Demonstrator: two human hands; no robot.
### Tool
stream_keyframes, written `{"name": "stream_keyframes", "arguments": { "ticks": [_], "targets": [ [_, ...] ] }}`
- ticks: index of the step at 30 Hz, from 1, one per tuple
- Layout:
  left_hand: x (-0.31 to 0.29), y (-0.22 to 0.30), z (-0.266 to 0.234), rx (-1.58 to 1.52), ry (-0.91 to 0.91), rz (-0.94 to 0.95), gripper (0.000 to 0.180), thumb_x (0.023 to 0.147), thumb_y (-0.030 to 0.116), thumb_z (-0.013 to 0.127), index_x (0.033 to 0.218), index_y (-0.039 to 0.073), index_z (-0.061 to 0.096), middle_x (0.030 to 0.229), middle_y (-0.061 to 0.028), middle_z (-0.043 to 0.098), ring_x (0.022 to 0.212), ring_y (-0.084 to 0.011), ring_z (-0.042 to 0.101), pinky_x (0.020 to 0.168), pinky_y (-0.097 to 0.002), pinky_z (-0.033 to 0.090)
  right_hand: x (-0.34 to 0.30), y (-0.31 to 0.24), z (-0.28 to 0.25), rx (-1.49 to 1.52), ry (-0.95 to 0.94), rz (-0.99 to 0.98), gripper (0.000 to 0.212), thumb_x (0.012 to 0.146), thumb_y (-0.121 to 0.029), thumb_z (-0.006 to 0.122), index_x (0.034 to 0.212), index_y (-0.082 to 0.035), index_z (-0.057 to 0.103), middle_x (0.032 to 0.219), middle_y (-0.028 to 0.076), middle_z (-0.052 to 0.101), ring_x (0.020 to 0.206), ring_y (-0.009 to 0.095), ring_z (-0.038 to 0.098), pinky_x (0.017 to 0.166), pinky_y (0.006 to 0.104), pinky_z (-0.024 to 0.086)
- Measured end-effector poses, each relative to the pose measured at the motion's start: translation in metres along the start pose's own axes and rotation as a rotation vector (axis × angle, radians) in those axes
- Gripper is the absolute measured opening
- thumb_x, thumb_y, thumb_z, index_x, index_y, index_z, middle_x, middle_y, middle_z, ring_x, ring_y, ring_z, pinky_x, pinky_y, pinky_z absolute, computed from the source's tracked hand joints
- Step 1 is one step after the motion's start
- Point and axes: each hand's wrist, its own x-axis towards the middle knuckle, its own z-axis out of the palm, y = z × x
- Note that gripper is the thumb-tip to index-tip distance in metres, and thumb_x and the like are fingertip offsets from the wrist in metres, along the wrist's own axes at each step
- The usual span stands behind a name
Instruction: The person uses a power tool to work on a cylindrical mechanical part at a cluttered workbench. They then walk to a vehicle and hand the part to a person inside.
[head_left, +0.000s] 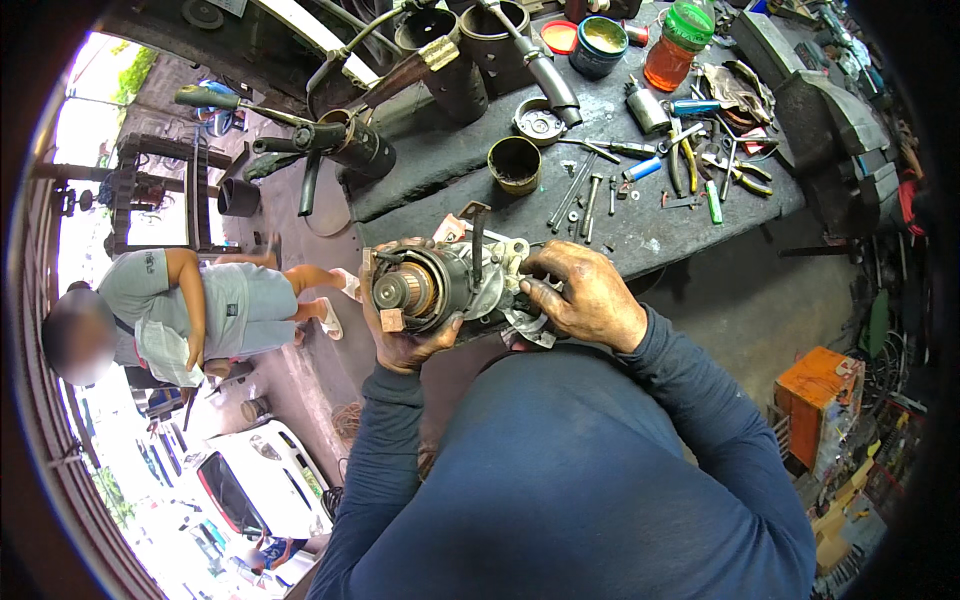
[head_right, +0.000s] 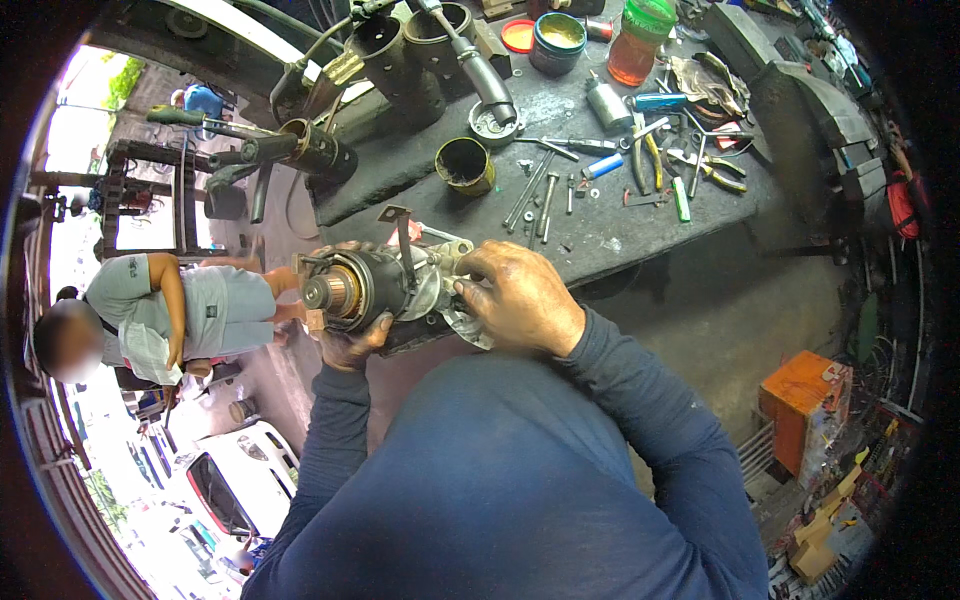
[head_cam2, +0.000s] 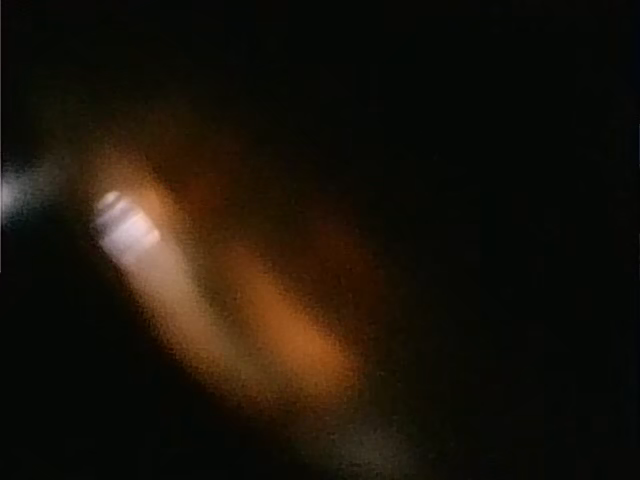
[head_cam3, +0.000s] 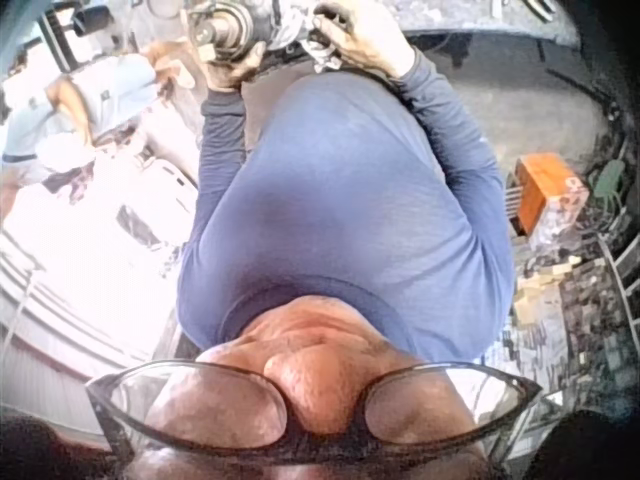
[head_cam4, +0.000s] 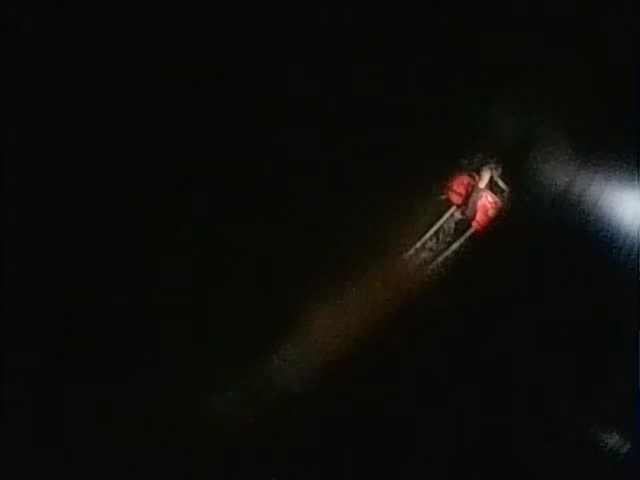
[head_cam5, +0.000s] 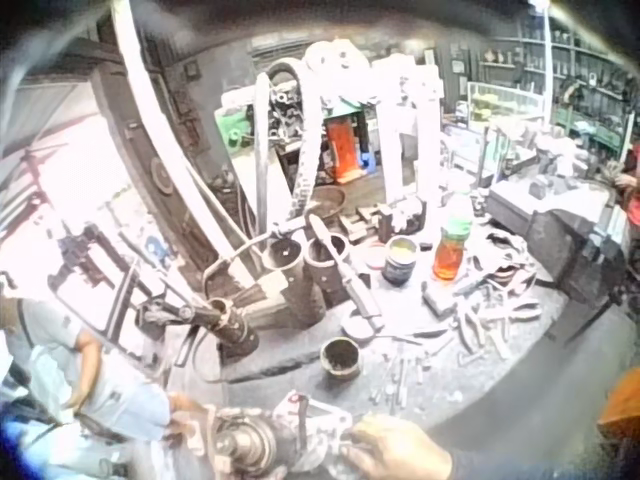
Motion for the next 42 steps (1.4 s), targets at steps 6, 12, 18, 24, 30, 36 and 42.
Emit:
{"name": "stream_keyframes", "arguments": {
  "ticks": [6,12,18,24,30,36,42],
  "targets": [
    [0.006,0.009,-0.009,0.106,-0.17,-0.14,0.11,0.066,0.025,0.096,0.153,0.004,0.03,0.142,-0.0118,0.056,0.13,-0.0235,0.058,0.118,-0.0427,0.043,0.008,-0.013,-0.001,-0.018,-0.039,-0.047,0.026,0.09,-0.018,0.071,0.11,-0.003,0.073,0.101,0.019,0.07,0.096,0.039,0.068,0.085,0.0472,0.055],
    [-0.006,0.06,0.0,0.015,0.096,-0.022,0.111,0.071,0.029,0.097,0.154,-0.002,0.031,0.149,-0.017,0.048,0.137,-0.0279,0.051,0.119,-0.0433,0.04,0.02,-0.042,-0.013,-0.069,0.061,-0.297,0.03,0.083,-0.005,0.076,0.111,-0.002,0.067,0.095,0.016,0.067,0.086,0.037,0.067,0.075,0.0442,0.055],
    [0.014,0.143,0.002,0.606,0.162,0.2,0.057,0.072,0.014,0.093,0.12,0.002,0.065,0.098,-0.0111,0.065,0.085,-0.0258,0.068,0.073,-0.036,0.057,0.085,-0.106,-0.027,-0.152,-0.039,-0.551,0.039,0.08,0.001,0.077,0.117,-0.006,0.068,0.1,0.013,0.067,0.089,0.035,0.069,0.075,0.0428,0.056],
    [0.01,0.133,0.008,0.722,0.141,0.336,0.041,0.071,-0.005,0.083,0.109,0.001,0.069,0.093,-0.012,0.062,0.076,-0.0278,0.065,0.065,-0.0377,0.054,0.138,-0.103,-0.016,-0.07,-0.311,-0.635,0.022,0.088,-0.008,0.075,0.11,-0.005,0.072,0.1,0.014,0.069,0.091,0.039,0.069,0.077,0.0439,0.057],
    [-0.019,0.107,0.004,0.75,-0.06,0.52,0.035,0.069,-0.003,0.082,0.099,0.006,0.067,0.094,-0.0125,0.059,0.074,-0.0293,0.062,0.063,-0.0395,0.052,0.127,-0.083,0.011,-0.283,0.068,-0.495,0.018,0.083,-0.014,0.072,0.1,-0.01,0.072,0.098,0.012,0.065,0.091,0.038,0.066,0.079,0.049,0.053],
    [-0.011,0.115,-0.006,0.584,0.108,0.476,0.045,0.071,0.006,0.082,0.113,0.01,0.064,0.099,-0.0119,0.059,0.082,-0.0289,0.064,0.066,-0.0399,0.054,0.107,-0.098,-0.006,-0.253,-0.149,-0.642,0.037,0.081,-0.018,0.075,0.118,-0.02,0.073,0.117,0.004,0.066,0.108,0.027,0.06,0.092,0.0437,0.047],
    [-0.03,0.1,-0.01,0.768,-0.052,0.441,0.044,0.077,0.01,0.08,0.119,0.005,0.066,0.106,-0.0125,0.061,0.088,-0.0271,0.066,0.069,-0.0388,0.055,0.113,-0.098,0.001,-0.348,0.083,-0.477,0.031,0.082,-0.023,0.076,0.112,-0.014,0.072,0.106,0.006,0.065,0.1,0.028,0.06,0.086,0.0442,0.045]
  ]
}}
